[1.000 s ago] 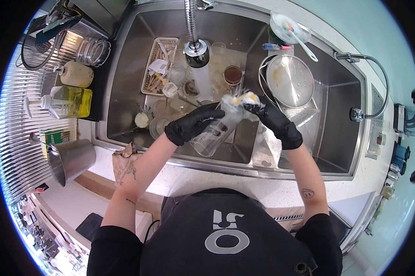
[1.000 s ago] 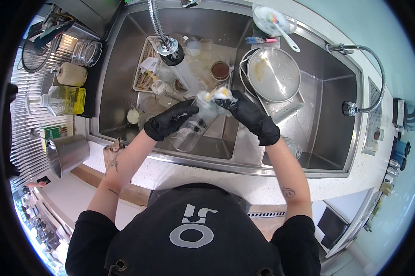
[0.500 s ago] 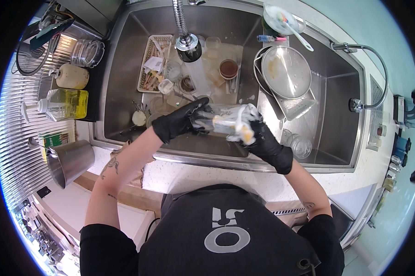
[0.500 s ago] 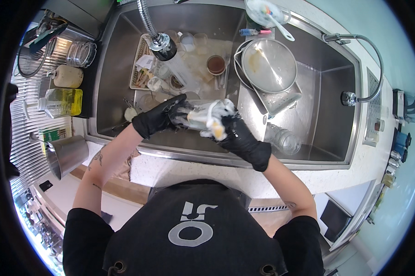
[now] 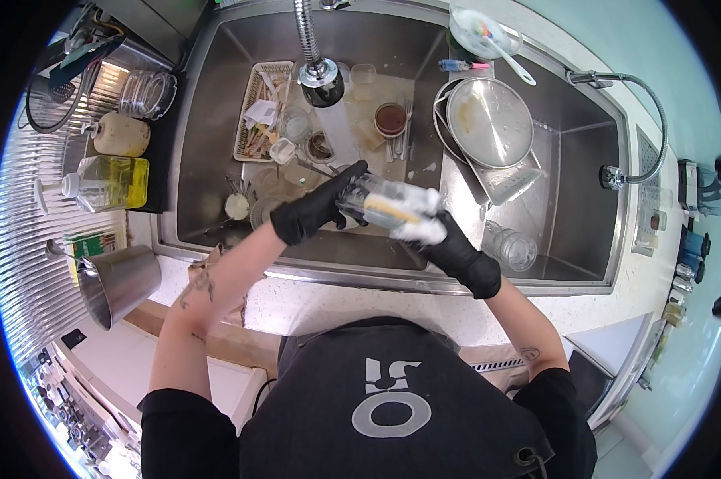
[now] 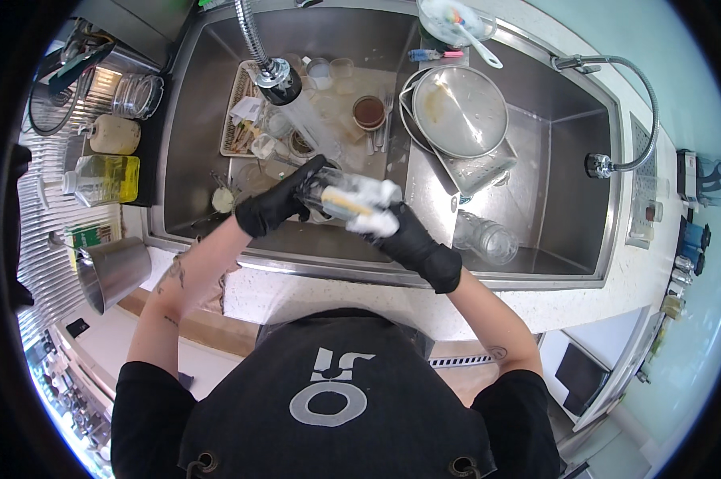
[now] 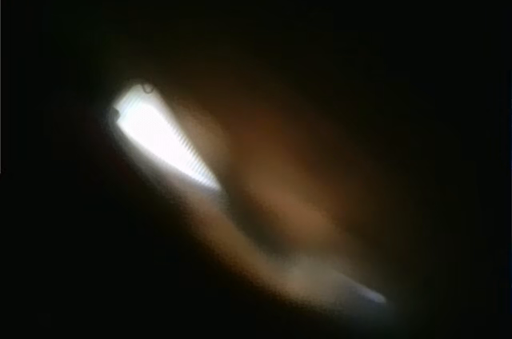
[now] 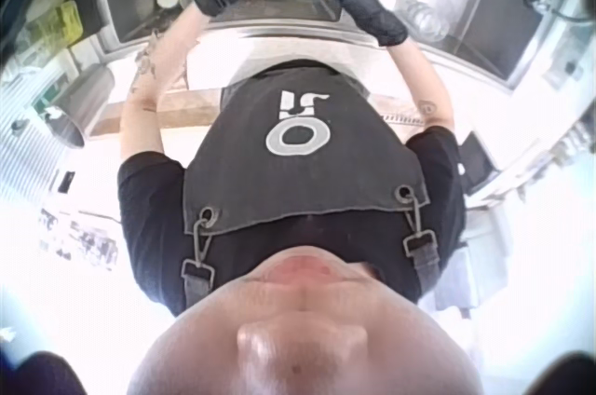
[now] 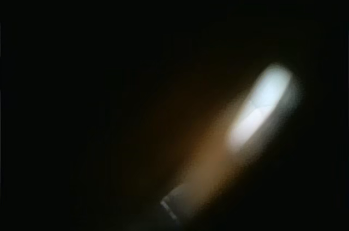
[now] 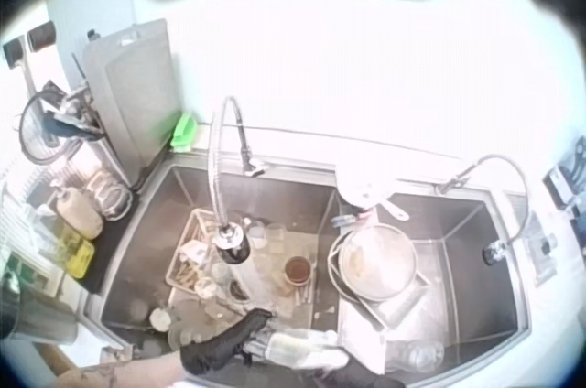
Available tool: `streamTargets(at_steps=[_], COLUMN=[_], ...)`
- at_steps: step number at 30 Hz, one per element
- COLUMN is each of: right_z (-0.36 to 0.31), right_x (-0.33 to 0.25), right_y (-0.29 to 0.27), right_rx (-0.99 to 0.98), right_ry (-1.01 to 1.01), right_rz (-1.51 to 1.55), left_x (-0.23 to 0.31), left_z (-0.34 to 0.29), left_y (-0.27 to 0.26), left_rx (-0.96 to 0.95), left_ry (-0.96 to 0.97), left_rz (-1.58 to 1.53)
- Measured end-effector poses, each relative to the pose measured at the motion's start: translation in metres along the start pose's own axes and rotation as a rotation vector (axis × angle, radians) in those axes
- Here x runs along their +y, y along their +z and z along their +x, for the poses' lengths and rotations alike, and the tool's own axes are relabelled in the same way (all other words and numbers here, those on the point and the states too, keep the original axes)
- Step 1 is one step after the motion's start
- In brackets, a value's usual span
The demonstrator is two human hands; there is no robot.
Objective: The person washes multiple items in a commercial kitchen sink using a sponge and soap. They scrub glasses, a blue cup, and a clear pitcher, then rinse each item under running water and place them in the sink's right basin.
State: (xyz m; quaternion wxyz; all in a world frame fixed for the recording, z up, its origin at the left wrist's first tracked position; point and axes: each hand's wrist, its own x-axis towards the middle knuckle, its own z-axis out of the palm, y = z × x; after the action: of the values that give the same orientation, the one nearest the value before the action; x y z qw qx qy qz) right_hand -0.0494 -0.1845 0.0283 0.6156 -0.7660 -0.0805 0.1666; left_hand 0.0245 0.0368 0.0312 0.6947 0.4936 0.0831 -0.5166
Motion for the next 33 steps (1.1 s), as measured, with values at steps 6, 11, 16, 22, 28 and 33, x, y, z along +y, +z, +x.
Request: streamTargets(at_steps=[6,11,16,22,28,33], right_z=[0.021,0.007,0.008,-0.011,-0.043,-0.031], right_x=[-0.037,-0.022,-0.029,-0.047,-0.018,-0.051], right_y=[-0.004,-0.008,0.000,-0.013,-0.003,0.007], right_rx=[-0.138,0.183,0.433,0.499,0.216,-0.096], right_ry=[0.275,0.111,-0.093,-0.161,-0.123,0.340], right_rz=[0.605,0.300,0.007,-0.172,-0.330,0.504], left_x=[-0.007,-0.019,-0.024,-0.039,-0.038,-0.042], left_z=[0.020,0.029,0.027,0.017,0.009,0.000], left_y=[0.004,0.011,0.019,0.025,0.045,0.040], left_rx=[0.155,0.225,0.253,0.190,0.317,0.362], left_ry=[0.207,0.517,0.682,0.576,0.328,0.456], left_rz=[0.057,0.018,-0.080,-0.207,-0.264,0.065])
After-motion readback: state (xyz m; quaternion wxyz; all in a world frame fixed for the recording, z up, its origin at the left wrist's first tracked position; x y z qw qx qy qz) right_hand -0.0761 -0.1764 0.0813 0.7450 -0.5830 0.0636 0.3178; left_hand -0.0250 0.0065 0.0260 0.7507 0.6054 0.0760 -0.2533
